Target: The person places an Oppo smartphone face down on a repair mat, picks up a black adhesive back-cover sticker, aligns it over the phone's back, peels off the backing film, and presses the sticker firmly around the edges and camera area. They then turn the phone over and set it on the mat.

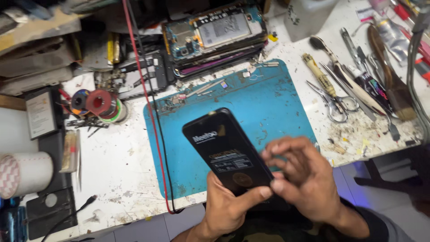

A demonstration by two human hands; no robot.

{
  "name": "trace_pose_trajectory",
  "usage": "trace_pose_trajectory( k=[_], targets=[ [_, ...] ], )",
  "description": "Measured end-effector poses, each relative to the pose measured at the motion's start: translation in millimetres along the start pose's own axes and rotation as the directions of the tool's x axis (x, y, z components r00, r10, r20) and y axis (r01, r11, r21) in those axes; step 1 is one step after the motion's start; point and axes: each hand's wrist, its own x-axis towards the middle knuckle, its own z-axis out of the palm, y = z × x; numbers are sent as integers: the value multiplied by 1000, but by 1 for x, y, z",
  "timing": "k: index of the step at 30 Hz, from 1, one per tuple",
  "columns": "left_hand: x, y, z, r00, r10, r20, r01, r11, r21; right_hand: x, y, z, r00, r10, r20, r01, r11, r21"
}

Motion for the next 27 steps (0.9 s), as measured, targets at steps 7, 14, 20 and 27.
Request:
trace_pose_trajectory(
  k=[7,14,20,27],
  targets=[
    [1,2,-5,997,-75,-7,74,990,-118,2,-6,4,997,-42,60,47,996,-81],
    [0,-6,-3,998,-48,31,49,998,-37,8,-4,-2,998,-45,-42,37,985,-171],
    [-3,-2,-2,955,-175,240,147,981,130,20,-13,-9,993,-96,-69,91,993,-74],
    [-4,-12,-6,950,-200,240,177,978,113,18,-15,-15,977,-96,-189,49,971,-235]
  ],
)
